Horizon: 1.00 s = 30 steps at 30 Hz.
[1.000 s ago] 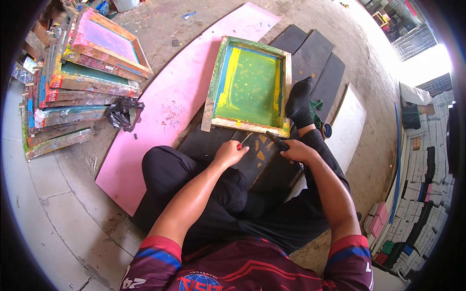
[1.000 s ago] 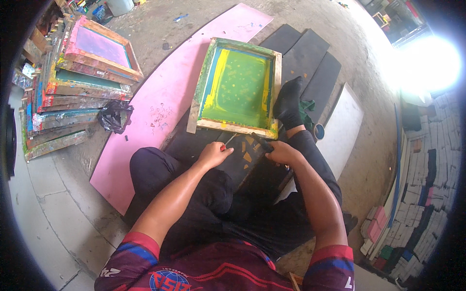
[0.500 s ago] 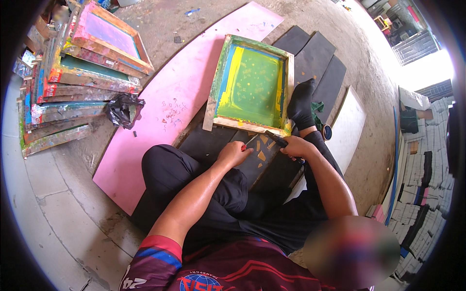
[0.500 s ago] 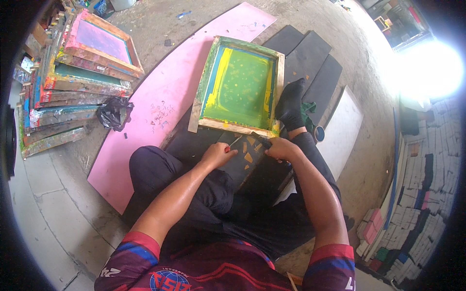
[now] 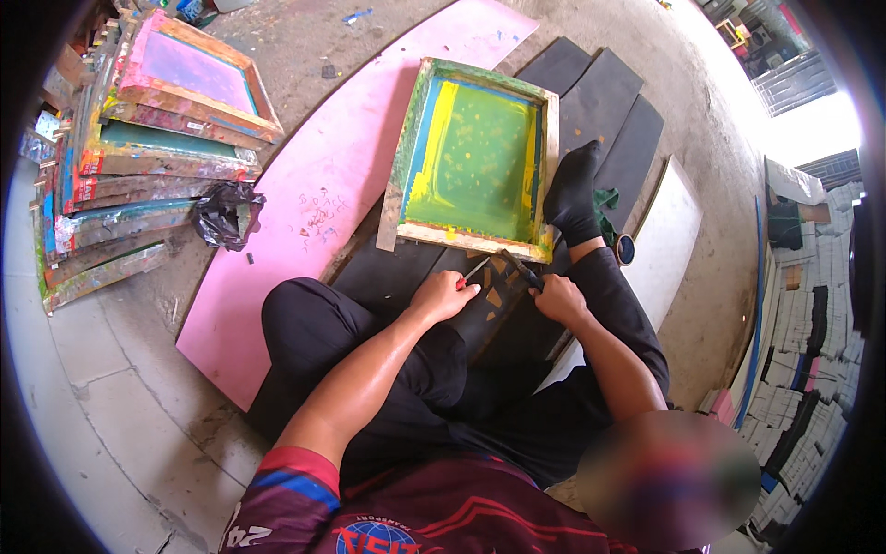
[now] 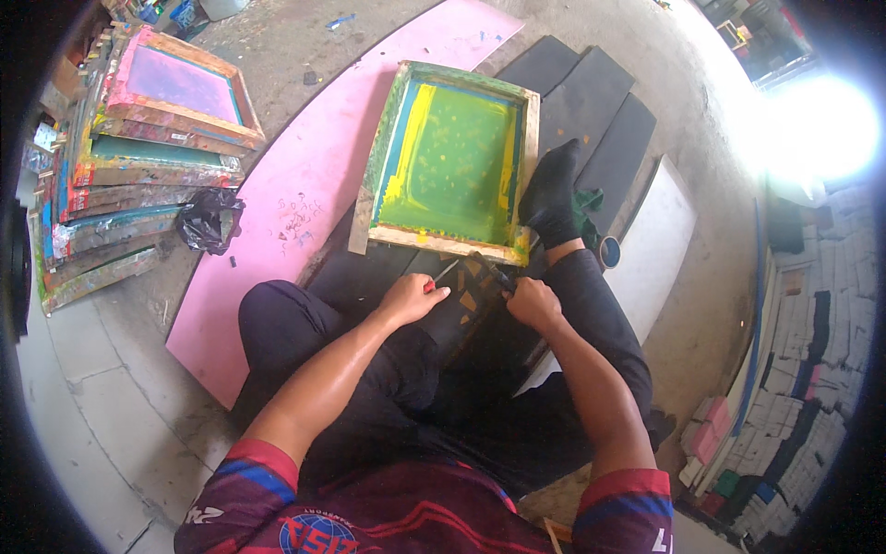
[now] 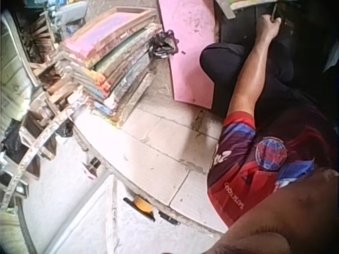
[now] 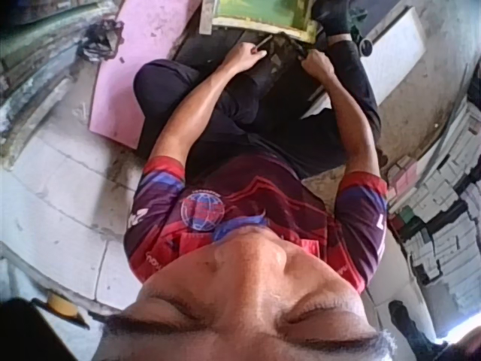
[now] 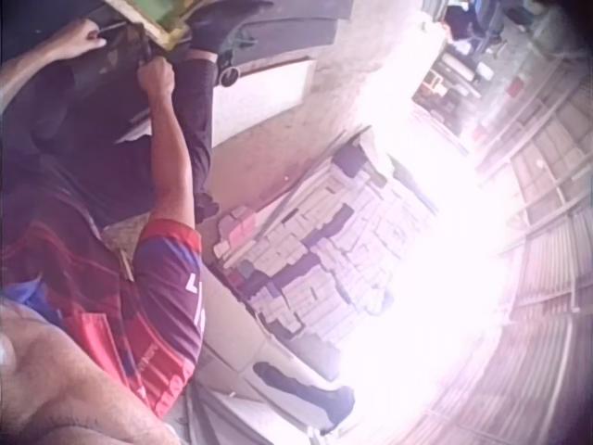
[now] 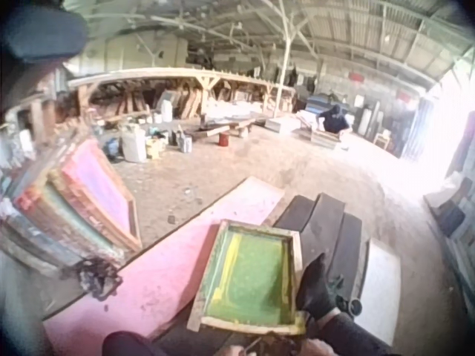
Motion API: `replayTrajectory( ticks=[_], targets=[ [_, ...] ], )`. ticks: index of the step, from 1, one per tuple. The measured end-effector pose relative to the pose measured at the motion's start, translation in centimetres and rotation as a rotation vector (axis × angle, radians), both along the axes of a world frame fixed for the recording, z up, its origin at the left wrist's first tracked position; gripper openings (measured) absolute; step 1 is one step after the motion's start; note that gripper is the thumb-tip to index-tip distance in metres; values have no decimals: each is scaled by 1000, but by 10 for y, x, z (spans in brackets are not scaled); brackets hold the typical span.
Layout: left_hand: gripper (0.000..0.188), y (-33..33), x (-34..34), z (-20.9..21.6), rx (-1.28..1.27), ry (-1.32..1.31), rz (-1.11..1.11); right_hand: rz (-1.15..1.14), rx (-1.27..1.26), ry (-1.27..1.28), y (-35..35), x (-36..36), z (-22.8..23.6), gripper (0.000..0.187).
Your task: The person sits on the floor and uses pliers and a screwdriver to remove nails from the wooden frame of a screen printing frame. The person repeatedly pries and pulls nails along the frame edges, working methodically around the perimeter.
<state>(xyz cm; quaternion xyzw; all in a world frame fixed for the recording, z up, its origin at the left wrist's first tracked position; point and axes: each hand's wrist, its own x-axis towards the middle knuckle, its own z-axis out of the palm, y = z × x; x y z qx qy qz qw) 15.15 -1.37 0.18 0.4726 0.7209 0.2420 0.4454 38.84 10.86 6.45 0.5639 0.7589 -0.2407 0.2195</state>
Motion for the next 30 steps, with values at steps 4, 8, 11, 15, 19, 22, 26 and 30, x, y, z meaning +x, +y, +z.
replayTrajectory(
  ticks=[4, 8, 11, 15, 19, 22, 26, 30],
  targets=[
    [49, 2, -2, -6, -15, 8, -27, -49, 75, 151, -10, 16, -37, 40],
    [46, 0, -3, -16, 3, -55, 36, -86, 153, 260, -21, 20, -53, 36],
    [37, 3, -8, -2, -99, -247, 88, -67, 182, 315, -30, 24, -58, 35],
    [31, 4, -7, 1, 27, -548, 223, -9, 102, 397, -49, 11, -38, 33],
    [31, 6, -9, 18, 12, -711, 322, -3, -24, 462, -68, -8, -13, 36],
    [26, 3, -12, 11, 12, -762, 355, -24, -36, 520, -77, -13, -14, 36],
    [22, 1, -14, 10, 23, -757, 346, -114, -333, 570, -77, -8, -28, 33],
    [20, -1, -19, 11, 64, -591, 379, -299, -684, 726, -75, -2, -33, 30]
  ],
)
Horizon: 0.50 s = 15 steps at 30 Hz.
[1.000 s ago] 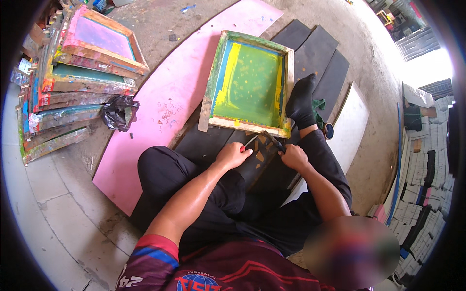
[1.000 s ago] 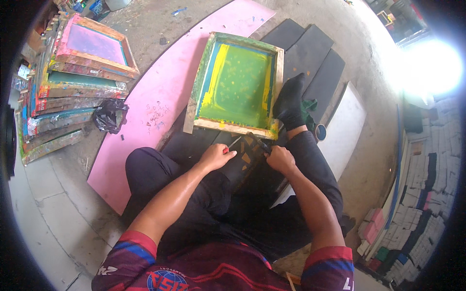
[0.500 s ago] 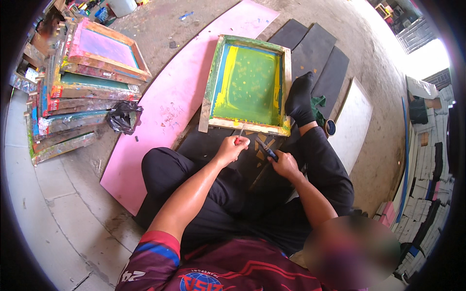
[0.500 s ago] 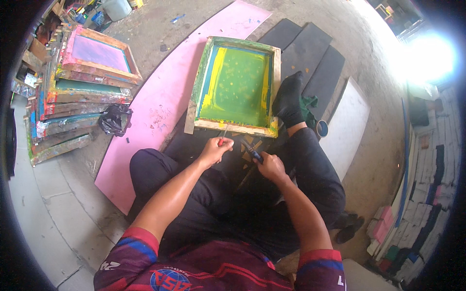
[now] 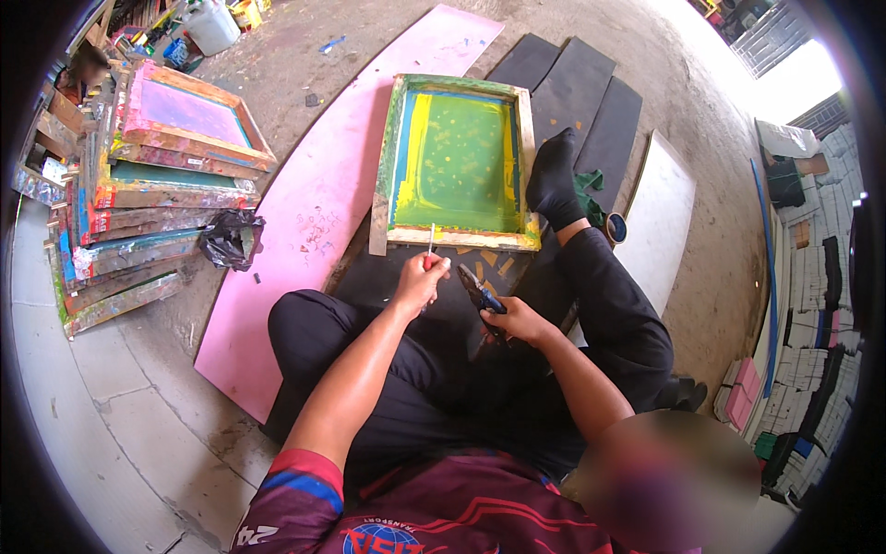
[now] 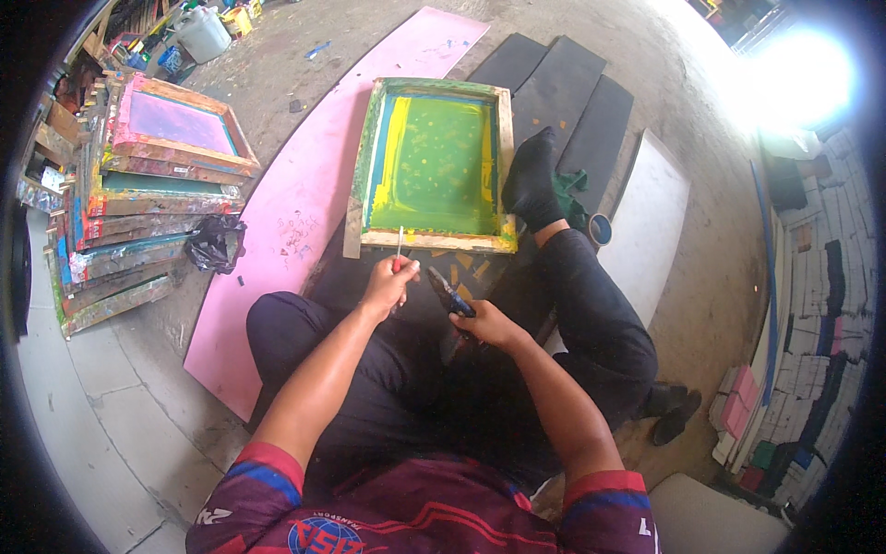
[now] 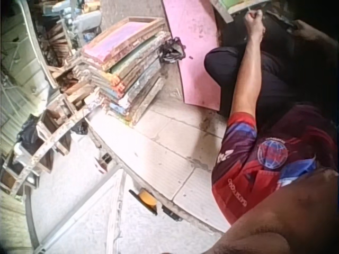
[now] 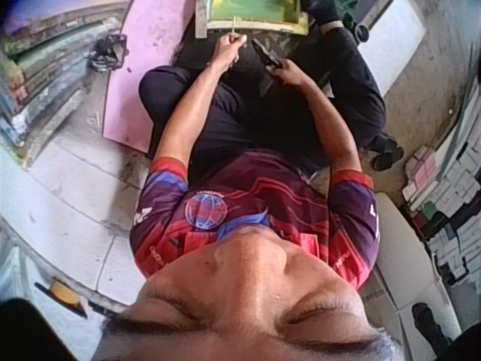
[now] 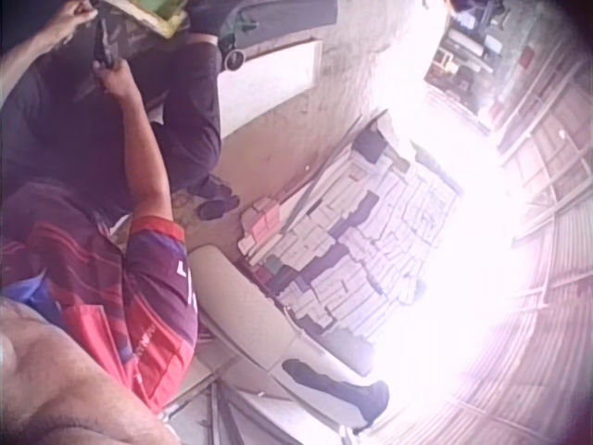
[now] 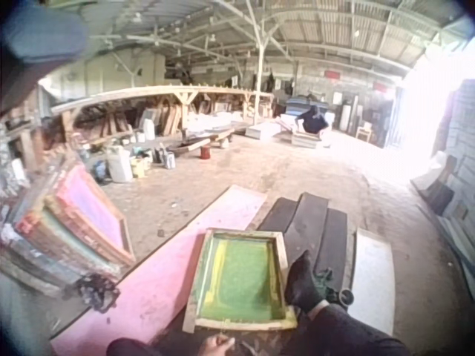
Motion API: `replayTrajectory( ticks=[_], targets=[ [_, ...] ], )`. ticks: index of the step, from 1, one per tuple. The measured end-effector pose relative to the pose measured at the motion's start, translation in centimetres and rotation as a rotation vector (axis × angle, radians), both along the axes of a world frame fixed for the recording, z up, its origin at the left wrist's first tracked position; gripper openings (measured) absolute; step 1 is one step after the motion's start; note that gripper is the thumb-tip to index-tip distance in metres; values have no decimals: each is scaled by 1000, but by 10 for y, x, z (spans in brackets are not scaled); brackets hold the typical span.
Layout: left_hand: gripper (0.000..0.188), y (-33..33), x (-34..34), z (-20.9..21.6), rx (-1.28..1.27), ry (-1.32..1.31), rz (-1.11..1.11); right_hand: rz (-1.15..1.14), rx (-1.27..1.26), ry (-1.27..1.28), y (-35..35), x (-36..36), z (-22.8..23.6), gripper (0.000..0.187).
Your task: The person sits on the floor and uses pliers and a screwdriver to remove nails from the wooden frame of a screen printing frame. The person repeatedly pries and pulls nails along the frame edges, working methodically around the perimeter.
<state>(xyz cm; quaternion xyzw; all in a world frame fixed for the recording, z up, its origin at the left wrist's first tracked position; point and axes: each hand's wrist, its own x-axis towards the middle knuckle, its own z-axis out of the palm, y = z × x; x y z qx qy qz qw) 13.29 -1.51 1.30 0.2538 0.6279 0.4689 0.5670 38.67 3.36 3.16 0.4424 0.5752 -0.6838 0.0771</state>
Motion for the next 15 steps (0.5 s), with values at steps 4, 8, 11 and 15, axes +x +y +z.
replayTrajectory(
  ticks=[4, 8, 11, 15],
  targets=[
    [24, 5, -34, 18, -53, 185, 174, -74, -43, 11, 19, 12, 12, 32],
    [24, 12, -97, 22, -122, 258, 399, -76, -35, -95, 53, 23, 30, 36],
    [22, 14, -142, 26, -175, 294, 543, -28, -55, -176, 79, 31, 36, 37],
    [26, -2, -199, -13, -325, 543, 658, 51, -142, -218, 111, 35, 35, 35]
  ],
)
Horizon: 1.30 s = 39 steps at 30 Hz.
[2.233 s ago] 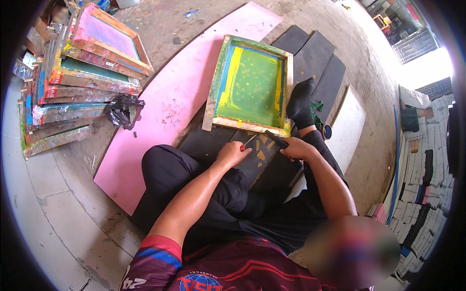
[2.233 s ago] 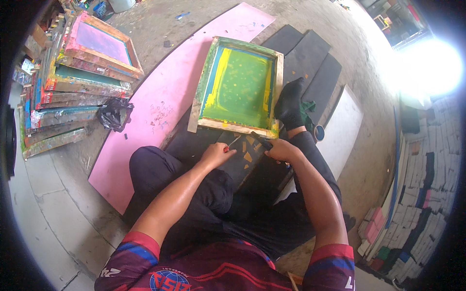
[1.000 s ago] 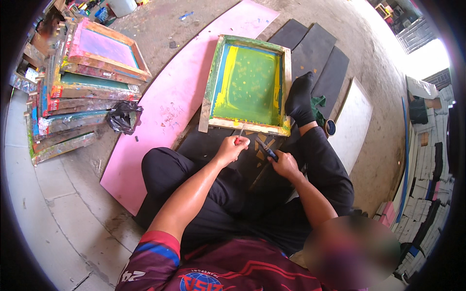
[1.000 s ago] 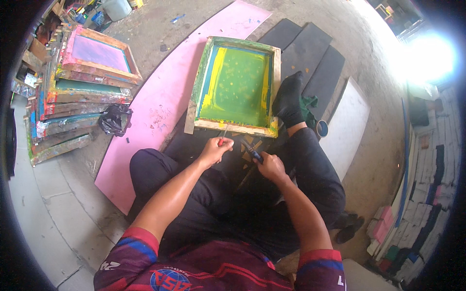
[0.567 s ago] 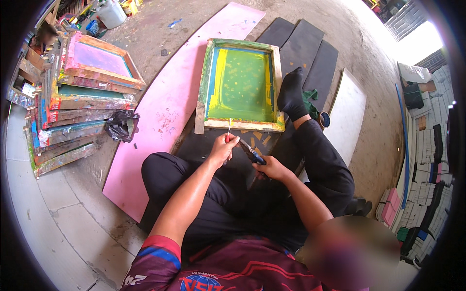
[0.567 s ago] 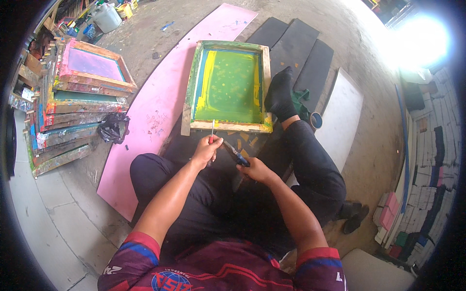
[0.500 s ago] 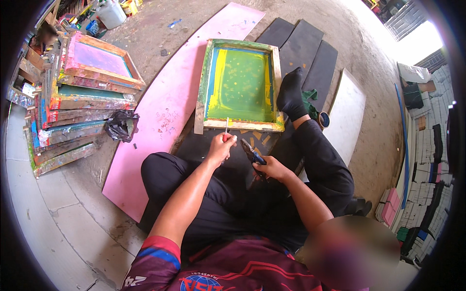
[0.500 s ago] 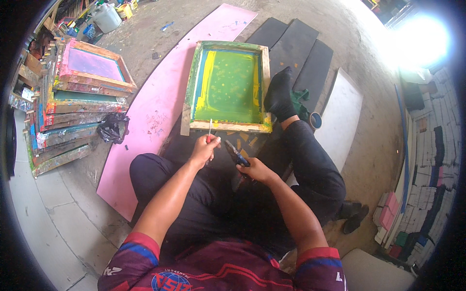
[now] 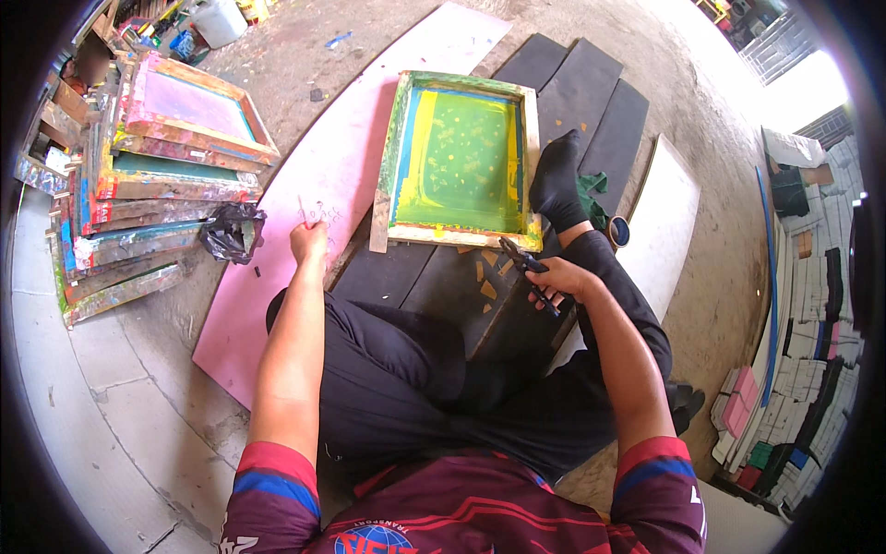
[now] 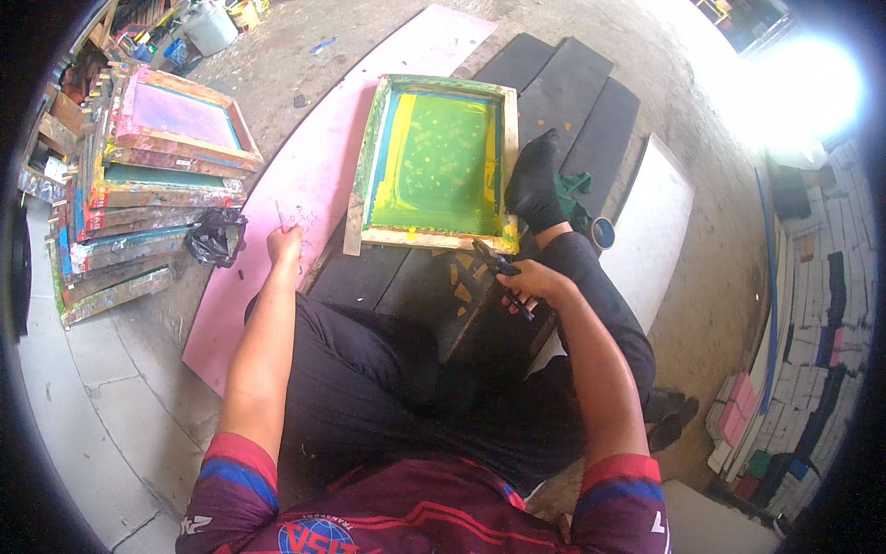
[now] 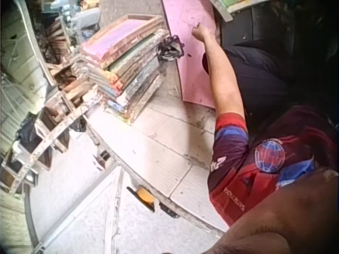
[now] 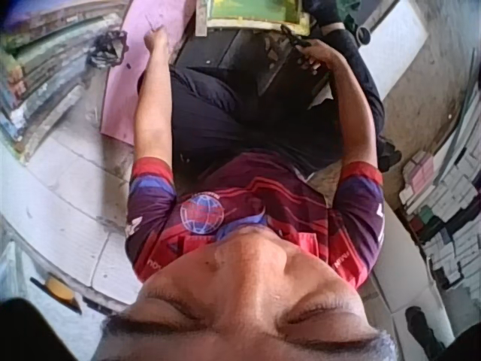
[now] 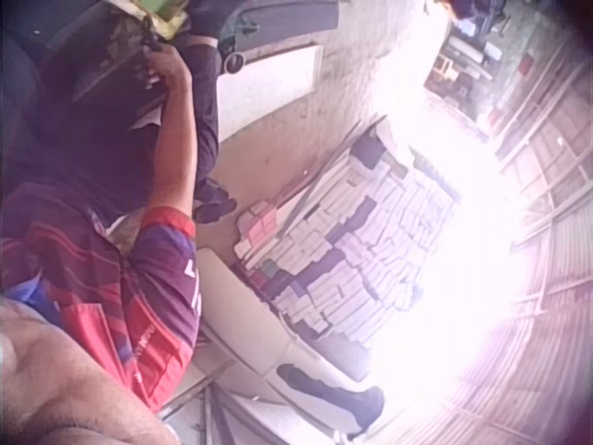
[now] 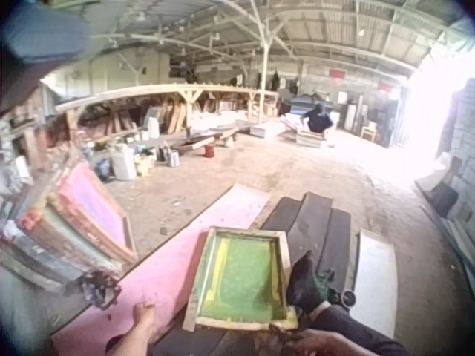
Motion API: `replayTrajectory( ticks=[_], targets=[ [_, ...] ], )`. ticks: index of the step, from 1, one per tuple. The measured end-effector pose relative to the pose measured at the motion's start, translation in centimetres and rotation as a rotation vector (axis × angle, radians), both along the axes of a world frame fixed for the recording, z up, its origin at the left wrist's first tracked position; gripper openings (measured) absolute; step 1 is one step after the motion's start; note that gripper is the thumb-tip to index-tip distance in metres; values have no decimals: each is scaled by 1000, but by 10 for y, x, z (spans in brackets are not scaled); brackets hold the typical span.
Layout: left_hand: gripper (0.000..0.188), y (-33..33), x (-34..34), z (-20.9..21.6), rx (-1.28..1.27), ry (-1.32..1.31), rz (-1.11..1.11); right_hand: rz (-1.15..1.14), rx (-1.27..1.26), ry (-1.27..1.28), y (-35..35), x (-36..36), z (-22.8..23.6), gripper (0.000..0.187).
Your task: The person sits on the floor and uses pliers and a screwdriver to remove nails from the wooden frame of a screen printing frame. The person repeatedly pries and pulls nails along the frame edges, working methodically around the perimeter.
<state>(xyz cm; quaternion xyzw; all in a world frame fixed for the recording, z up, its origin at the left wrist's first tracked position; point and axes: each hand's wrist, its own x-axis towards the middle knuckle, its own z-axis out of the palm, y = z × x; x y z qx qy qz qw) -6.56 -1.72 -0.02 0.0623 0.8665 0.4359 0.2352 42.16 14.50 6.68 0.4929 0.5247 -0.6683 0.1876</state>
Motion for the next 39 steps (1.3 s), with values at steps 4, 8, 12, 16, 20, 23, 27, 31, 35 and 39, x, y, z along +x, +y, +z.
replayTrajectory(
  ticks=[4, 8, 12, 16, 20, 23, 27, 31, 35, 39],
  targets=[
    [27, 3, 11, 11, 47, -230, 133, 24, -96, -32, 25, 7, -6, 42],
    [30, 8, 41, 24, 96, -196, -68, 150, -156, -95, 47, 0, -1, 44],
    [34, 14, 77, 34, 87, -216, -239, 272, -235, -166, 68, -7, 5, 43],
    [34, 21, 92, 30, 48, -155, -334, 334, -287, -237, 88, -12, 3, 45],
    [34, 20, 93, 26, 16, -132, -352, 411, -287, -299, 97, -24, 12, 46],
    [34, 19, 92, 23, 23, -141, -360, 435, -335, -333, 106, -27, 13, 42],
    [36, 21, 94, 24, 61, -140, -335, 473, -348, -401, 106, -26, -1, 40],
    [35, 23, 98, 29, 68, -122, -358, 322, -149, -388, 64, -10, -17, 41],
    [35, 24, 105, 34, 83, -130, -365, 195, 265, -294, 6, -9, -21, 49],
    [35, 23, 105, 24, 104, -115, -404, 203, 459, -374, -13, -16, -17, 51]
  ],
)
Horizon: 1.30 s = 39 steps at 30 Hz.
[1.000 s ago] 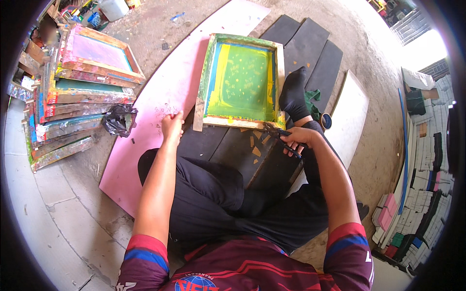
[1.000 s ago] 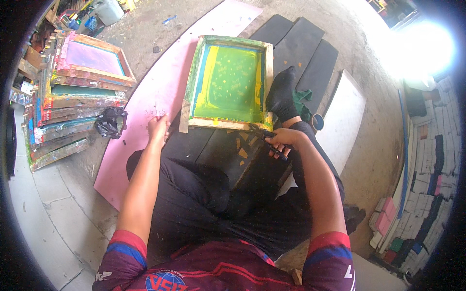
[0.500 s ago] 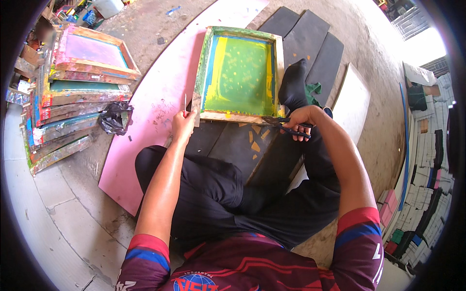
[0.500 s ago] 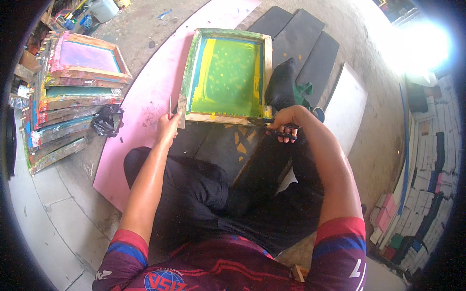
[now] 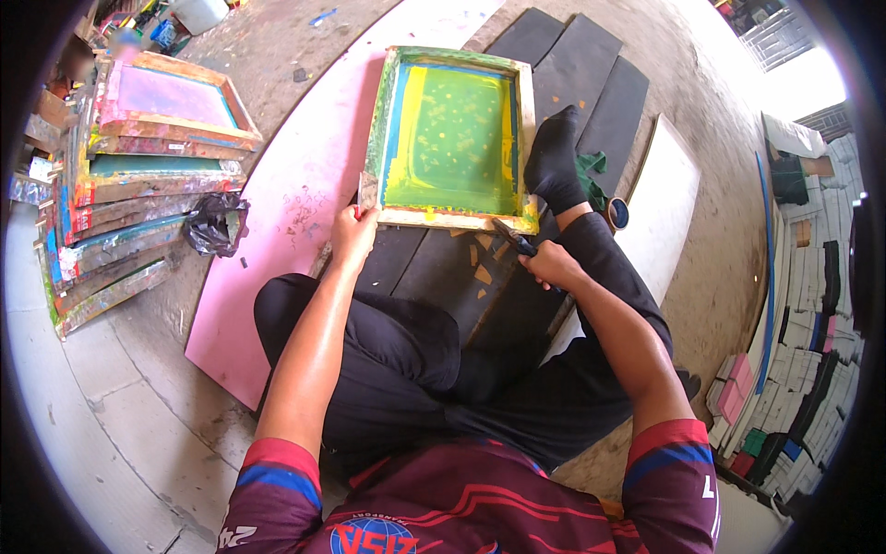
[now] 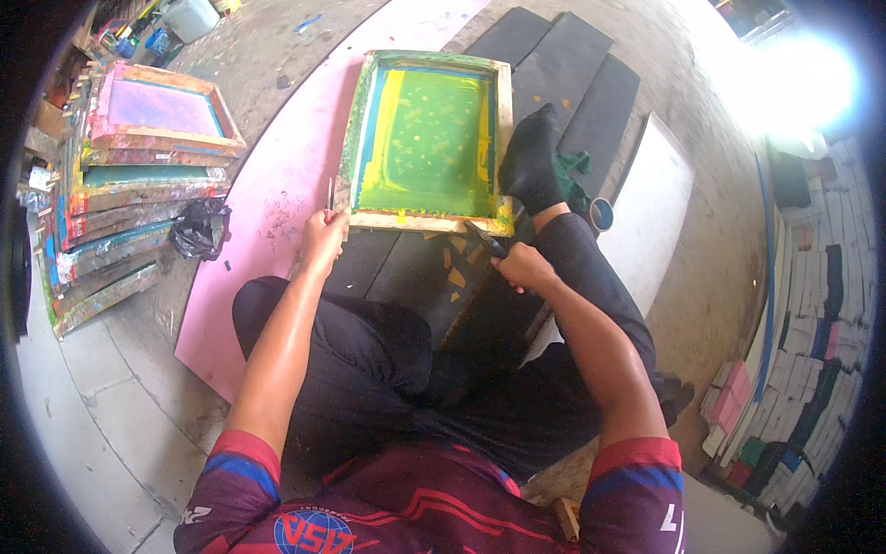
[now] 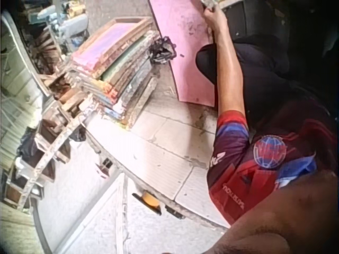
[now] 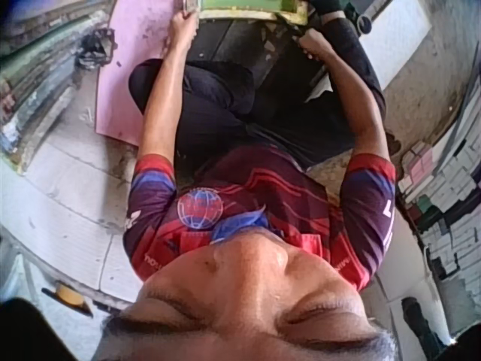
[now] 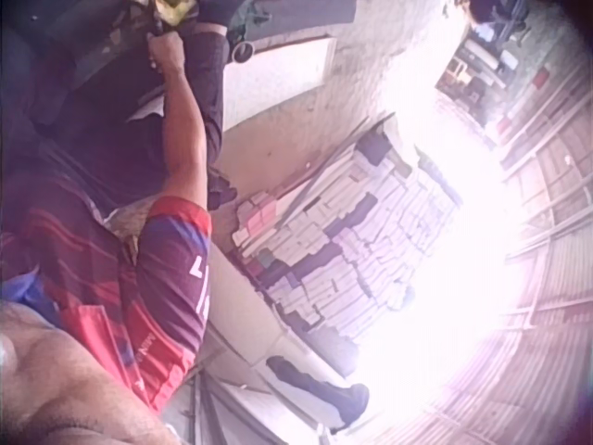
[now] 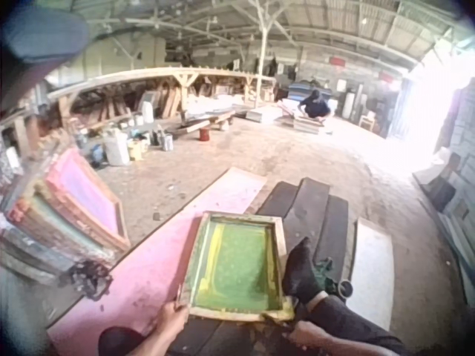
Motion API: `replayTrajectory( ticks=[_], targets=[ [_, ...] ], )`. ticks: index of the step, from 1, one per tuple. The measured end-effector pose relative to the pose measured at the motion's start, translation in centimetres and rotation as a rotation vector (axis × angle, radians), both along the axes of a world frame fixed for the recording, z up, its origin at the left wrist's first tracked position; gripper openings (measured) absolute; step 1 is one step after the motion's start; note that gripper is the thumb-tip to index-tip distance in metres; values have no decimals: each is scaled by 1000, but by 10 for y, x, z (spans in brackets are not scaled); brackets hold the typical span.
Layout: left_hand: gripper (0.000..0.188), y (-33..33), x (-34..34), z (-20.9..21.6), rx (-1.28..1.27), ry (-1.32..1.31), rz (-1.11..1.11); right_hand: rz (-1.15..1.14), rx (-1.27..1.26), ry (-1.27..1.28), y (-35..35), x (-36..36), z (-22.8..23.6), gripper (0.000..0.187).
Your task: The person sits on the floor and uses pliers and a screwdriver to remove nails from the wooden frame of a screen printing frame. The person repeatedly pries and pulls nails along the frame edges, working methodically around the perimeter.
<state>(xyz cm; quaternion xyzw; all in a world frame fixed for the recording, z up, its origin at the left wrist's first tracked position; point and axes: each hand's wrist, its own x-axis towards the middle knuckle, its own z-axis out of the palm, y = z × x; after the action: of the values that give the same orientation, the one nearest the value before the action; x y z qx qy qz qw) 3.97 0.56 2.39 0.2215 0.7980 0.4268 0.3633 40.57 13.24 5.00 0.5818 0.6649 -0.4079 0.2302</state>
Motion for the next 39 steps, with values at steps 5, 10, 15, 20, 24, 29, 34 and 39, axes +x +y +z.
replayTrajectory(
  ticks=[5, 10, 15, 20, 24, 29, 34, 39],
  targets=[
    [33, 1, 14, 8, 29, -45, 16, 2, 108, -81, -11, -13, 27, 54],
    [34, -5, 38, 20, 38, -94, 23, -104, 394, 85, -41, 11, -49, 53],
    [32, -27, 52, 6, -3, -164, -86, -148, 391, 134, -58, 0, -44, 47],
    [30, -23, 59, 12, 37, -345, -257, -112, 247, 211, -82, -21, -24, 52],
    [36, -22, 67, 29, 87, -492, -348, -80, 184, 373, -101, -47, -4, 48],
    [29, -26, 43, 36, 177, -611, -308, -15, 146, 483, -107, -83, 1, 47],
    [15, -36, -21, 59, 190, -636, -207, 143, 123, 554, -97, -144, 22, 47],
    [14, -54, -90, 68, 235, -561, -180, 286, -23, 711, -85, -213, 32, 50]
  ],
)
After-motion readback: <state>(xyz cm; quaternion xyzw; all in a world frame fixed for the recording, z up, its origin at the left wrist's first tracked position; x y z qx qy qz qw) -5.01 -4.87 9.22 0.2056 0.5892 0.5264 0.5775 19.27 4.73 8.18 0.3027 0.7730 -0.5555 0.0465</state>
